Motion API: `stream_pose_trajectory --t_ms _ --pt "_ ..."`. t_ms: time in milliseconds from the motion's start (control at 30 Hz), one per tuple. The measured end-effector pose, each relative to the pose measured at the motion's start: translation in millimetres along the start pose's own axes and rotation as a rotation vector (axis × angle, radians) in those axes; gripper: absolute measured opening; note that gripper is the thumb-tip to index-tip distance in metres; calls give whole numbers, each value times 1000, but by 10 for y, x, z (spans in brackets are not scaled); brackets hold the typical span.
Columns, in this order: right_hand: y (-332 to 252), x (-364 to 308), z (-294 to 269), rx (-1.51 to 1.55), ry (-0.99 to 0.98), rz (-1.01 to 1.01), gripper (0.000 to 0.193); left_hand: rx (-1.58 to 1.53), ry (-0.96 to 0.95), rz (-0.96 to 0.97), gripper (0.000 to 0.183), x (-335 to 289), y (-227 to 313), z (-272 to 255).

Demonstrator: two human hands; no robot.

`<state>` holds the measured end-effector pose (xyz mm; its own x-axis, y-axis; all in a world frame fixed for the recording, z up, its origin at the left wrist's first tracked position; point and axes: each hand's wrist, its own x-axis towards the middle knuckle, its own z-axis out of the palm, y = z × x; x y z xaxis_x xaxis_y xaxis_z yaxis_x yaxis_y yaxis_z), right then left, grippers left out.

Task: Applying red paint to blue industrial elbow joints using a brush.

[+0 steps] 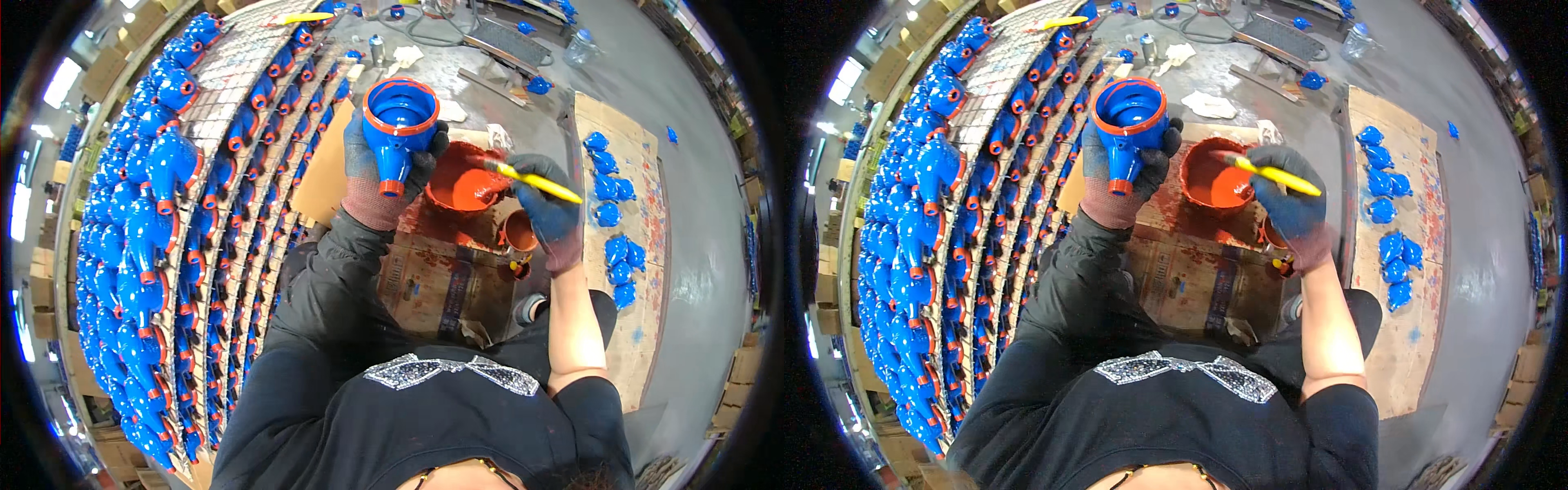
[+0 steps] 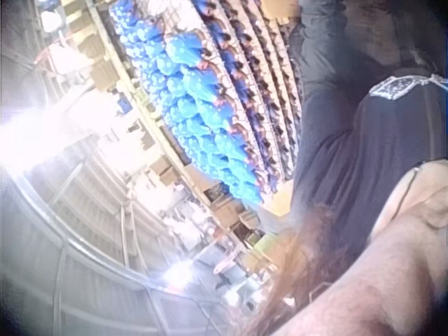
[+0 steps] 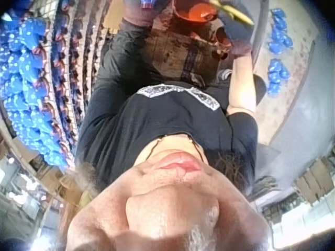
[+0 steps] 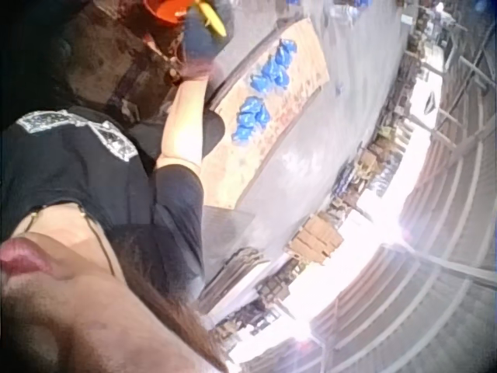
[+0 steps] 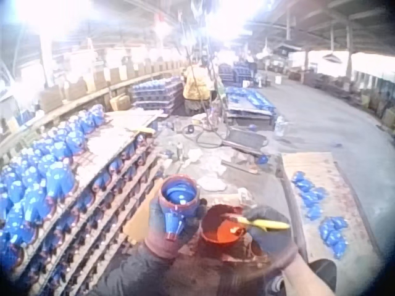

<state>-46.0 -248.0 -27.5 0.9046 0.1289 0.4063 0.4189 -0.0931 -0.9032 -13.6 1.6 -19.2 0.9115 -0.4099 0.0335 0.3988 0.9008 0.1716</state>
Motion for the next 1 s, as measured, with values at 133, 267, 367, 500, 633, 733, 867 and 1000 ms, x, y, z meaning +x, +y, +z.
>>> stream_pose_trajectory --t_ms 133,267,367,500,633,733,867,1000 --pt "-211 -115 -66 -344 -192 -259 25 79 -63 109 67 -1 70 35" --pt "-262 -59 -77 -570 -275 -448 25 164 -164 222 68 -27 115 89" --pt "-270 28 -48 -648 -283 -587 32 349 -179 266 72 -85 257 192" --pt "-287 103 -15 -625 -326 -594 30 639 13 357 66 -241 546 414" --pt "-289 150 -17 -625 -301 -591 26 1168 258 378 64 -381 1022 738" --pt "-291 152 -54 -615 -302 -588 25 1770 541 642 70 -419 1412 967" --pt "-310 133 -103 -602 -304 -553 24 2568 789 660 84 -444 1957 1173" --pt "-337 138 -68 -617 -303 -593 20 2538 941 468 77 -450 2446 1110"
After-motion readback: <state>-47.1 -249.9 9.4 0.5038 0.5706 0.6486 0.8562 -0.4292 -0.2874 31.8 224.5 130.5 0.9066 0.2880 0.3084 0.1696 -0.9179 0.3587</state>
